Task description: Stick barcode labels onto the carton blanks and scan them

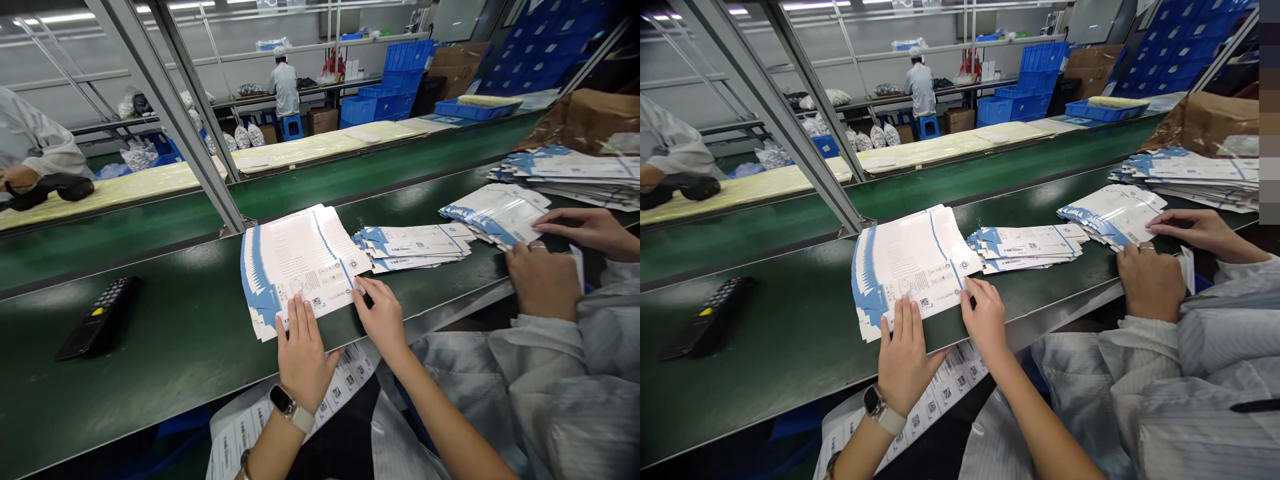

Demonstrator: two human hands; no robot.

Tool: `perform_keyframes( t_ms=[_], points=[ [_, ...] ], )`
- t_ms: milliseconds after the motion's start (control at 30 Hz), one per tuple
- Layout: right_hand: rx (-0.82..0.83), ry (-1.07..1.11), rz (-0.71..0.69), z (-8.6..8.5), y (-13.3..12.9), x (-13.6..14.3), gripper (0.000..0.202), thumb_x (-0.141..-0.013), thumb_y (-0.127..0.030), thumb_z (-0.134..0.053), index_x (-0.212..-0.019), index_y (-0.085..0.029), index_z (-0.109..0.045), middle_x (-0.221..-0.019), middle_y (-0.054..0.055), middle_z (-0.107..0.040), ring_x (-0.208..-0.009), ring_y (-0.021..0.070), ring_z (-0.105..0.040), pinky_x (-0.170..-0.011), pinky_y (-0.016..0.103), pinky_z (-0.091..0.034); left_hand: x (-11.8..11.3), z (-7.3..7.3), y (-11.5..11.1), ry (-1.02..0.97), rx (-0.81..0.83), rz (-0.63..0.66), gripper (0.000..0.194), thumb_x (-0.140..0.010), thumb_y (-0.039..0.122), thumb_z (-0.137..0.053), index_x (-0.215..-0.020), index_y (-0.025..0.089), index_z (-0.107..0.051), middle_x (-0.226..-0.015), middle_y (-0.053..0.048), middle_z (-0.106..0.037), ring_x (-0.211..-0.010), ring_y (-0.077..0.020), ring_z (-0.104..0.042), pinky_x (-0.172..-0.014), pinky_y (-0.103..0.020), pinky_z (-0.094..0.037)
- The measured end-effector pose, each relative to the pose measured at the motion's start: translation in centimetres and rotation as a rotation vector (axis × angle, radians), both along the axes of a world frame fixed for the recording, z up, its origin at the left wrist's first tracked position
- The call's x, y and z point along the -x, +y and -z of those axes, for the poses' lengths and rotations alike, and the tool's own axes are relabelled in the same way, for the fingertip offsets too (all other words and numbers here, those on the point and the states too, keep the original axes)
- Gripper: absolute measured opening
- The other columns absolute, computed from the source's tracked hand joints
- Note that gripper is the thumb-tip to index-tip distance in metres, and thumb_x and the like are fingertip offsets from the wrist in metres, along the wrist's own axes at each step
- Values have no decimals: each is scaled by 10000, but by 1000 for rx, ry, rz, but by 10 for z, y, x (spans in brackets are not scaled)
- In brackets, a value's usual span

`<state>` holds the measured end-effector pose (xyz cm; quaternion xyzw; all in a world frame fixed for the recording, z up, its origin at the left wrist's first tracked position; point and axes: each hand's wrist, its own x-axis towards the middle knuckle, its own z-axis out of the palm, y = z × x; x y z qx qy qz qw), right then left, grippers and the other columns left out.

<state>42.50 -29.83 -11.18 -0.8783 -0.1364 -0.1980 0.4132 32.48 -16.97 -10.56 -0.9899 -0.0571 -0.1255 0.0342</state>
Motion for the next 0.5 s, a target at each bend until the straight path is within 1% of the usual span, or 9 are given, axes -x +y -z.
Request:
perform_keyframes(
  t_ms=[67,133,233,300,400,467,500],
  points=[
    [-22,28,-18,2,-3,-1,268,-809,-248,-492,-1005,-171,-657,-956,76,-657,-887,224,-588,-768,363,-492,-4,0,-8,3,27,-8,916,-723,583,-515,-1357,-13,-229,-1435,-228,-178,-1344,-354,-134,-1060,-566,-191],
    [-62,34,-17,2,-3,-1,246,-804,-234,-496,-971,-176,-666,-943,69,-662,-881,214,-594,-780,355,-489,-10,1,-18,7,68,11,895,-727,558,-523,-1356,-9,-234,-1438,-224,-172,-1347,-348,-123,-1070,-557,-184],
    [-111,35,-21,2,-2,0,217,-797,-224,-501,-925,-176,-671,-945,70,-659,-890,207,-594,-811,353,-478,-22,4,-31,15,149,83,867,-732,531,-518,-1356,-4,-241,-1447,-211,-154,-1351,-334,-102,-1087,-531,-179],
    [-128,40,-27,1,-1,0,211,-795,-220,-500,-919,-175,-664,-947,72,-653,-891,206,-591,-810,354,-475,-28,4,-35,12,206,139,869,-733,532,-508,-1355,-10,-237,-1449,-213,-146,-1350,-335,-88,-1091,-524,-179],
    [-139,37,-22,2,-1,-2,210,-790,-211,-492,-926,-167,-645,-931,74,-643,-879,209,-577,-800,361,-468,-31,0,-31,13,297,279,850,-764,557,-453,-1371,16,-207,-1451,-195,-159,-1348,-325,-98,-1088,-526,-195],
    [-152,41,-20,3,-1,-3,203,-786,-210,-488,-921,-165,-633,-912,74,-636,-854,207,-570,-786,362,-465,-27,-6,-22,29,377,388,775,-813,530,-402,-1394,78,-160,-1453,-154,-193,-1346,-280,-157,-1077,-485,-263],
    [-160,48,-21,3,-2,-3,199,-784,-211,-488,-917,-166,-629,-904,72,-633,-839,205,-568,-776,360,-465,-24,-8,-17,23,416,417,724,-837,495,-387,-1402,115,-139,-1450,-131,-220,-1340,-252,-196,-1064,-449,-308]
  ],
)
